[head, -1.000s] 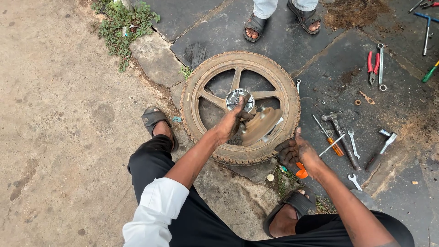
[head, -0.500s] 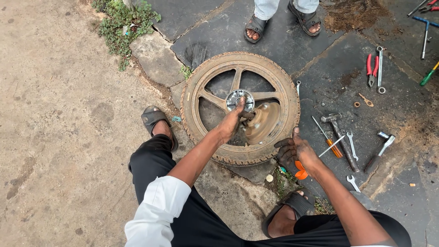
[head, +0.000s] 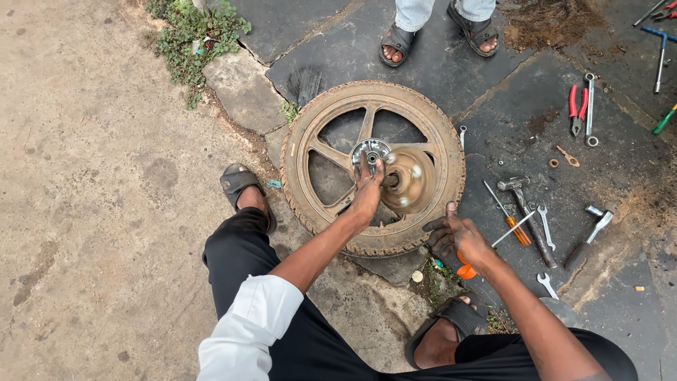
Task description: Cleaning and lubricating motorcycle brake components using an oil can.
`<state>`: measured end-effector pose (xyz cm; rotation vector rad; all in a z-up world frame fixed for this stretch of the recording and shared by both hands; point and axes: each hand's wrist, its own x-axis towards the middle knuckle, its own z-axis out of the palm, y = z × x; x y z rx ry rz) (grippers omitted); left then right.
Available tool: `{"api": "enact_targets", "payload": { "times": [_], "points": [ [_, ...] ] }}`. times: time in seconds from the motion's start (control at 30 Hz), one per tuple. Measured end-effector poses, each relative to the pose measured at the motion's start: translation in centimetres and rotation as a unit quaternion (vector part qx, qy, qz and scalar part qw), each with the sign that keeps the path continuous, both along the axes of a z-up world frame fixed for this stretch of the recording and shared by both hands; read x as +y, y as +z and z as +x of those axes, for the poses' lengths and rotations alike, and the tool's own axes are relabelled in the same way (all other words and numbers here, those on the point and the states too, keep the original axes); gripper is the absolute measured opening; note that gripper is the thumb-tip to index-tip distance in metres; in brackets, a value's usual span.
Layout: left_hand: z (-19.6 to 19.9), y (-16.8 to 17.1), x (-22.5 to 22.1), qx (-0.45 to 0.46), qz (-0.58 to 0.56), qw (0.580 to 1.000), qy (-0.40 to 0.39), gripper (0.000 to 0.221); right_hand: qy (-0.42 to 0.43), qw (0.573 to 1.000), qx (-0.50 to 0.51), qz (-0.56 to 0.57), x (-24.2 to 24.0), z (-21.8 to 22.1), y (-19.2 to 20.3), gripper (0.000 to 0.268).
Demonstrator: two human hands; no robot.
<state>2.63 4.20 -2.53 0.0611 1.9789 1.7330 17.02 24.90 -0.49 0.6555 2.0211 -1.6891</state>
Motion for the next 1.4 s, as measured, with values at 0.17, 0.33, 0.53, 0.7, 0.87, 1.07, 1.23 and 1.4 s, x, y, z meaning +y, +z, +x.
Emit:
{"api": "enact_targets", "payload": {
  "times": [0.17,0.33,0.53,0.7,0.87,1.07,1.23,1.4],
  "points": [
    [-0.4,-4.1,0.7,-0.13,0.098,0.984,0.07,0.091,0.015,0.999,0.026,0.025,-0.1,0.2,-0.5,0.087],
    [-0.6,-1.4,0.3,-0.253,0.234,0.929,0.137,0.074,0.027,0.999,0.025,0.03,0.0,0.1,-1.2,0.087],
    [-2.4,-4.3,0.6,-0.25,0.388,0.876,0.144,0.069,0.039,0.997,0.014,0.061,-0.1,-0.3,-1.1,0.09],
    [-2.8,-1.6,0.8,-0.257,0.461,0.842,0.114,0.078,0.061,0.995,0.007,0.076,0.3,-0.9,-2.6,0.091],
    [-3.1,0.9,1.5,-0.174,0.404,0.894,0.078,0.086,0.043,0.995,-0.014,0.087,0.2,-0.6,-2.3,0.09],
    [-2.5,5.5,1.7,-0.055,0.044,0.997,0.045,0.104,0.067,0.993,0.009,0.095,1.2,0.0,-3.8,0.091],
    [-2.3,4.4,2.0,0.008,-0.1,0.995,-0.003,0.105,0.102,0.982,0.018,0.156,0.8,0.5,-2.7,0.089],
    [-1.2,5.5,1.6,0.119,-0.202,0.968,-0.09,0.105,0.132,0.96,0.011,0.247,3.7,1.2,-7.5,0.089]
  ]
}}
